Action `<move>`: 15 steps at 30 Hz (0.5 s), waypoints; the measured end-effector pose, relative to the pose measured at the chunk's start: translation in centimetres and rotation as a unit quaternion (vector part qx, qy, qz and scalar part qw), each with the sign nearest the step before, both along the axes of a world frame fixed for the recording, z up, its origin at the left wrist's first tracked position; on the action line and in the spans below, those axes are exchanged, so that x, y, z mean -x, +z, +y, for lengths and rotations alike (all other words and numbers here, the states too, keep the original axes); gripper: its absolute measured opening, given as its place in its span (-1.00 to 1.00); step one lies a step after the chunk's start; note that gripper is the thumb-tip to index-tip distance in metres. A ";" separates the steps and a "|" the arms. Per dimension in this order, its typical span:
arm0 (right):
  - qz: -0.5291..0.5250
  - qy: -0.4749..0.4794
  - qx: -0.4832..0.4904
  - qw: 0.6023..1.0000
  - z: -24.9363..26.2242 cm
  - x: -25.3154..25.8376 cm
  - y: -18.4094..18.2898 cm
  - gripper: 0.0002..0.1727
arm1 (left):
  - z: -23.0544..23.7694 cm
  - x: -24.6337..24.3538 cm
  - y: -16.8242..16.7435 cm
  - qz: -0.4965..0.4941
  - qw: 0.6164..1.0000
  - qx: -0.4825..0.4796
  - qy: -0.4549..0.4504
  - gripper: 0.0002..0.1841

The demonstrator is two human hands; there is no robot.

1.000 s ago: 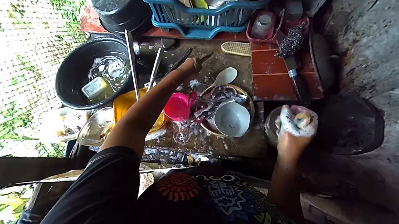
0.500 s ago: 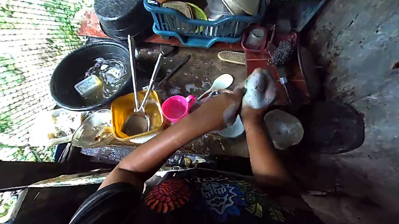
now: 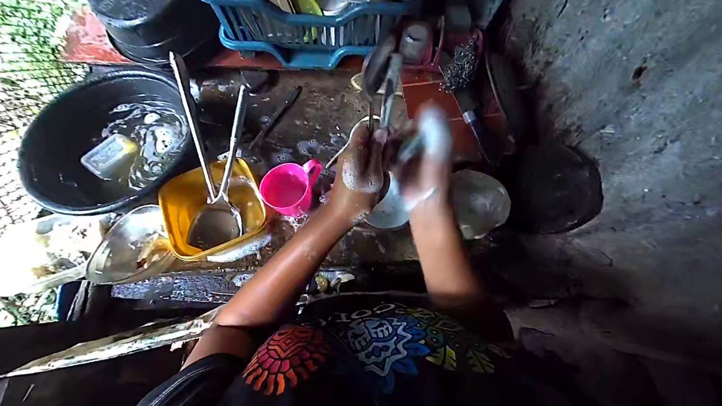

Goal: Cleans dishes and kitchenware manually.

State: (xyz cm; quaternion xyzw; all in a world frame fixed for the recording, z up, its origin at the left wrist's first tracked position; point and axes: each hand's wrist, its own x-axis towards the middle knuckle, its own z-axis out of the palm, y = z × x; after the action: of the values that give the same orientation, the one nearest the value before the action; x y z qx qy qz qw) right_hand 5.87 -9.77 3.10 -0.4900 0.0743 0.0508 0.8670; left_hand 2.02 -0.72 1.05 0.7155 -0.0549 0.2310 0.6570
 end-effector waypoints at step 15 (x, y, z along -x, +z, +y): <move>-0.254 -0.140 0.323 0.901 1.0 5.5 -7.6 -0.69 | -0.6 0.2 0.3 0.004 0.944 0.325 0.054 -0.80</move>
State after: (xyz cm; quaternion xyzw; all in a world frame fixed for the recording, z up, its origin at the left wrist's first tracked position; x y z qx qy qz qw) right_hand 0.33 -8.75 -4.46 -0.7240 -0.0681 -0.2235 0.6490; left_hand 1.85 -1.35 1.31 0.4664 0.0643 0.2686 0.8404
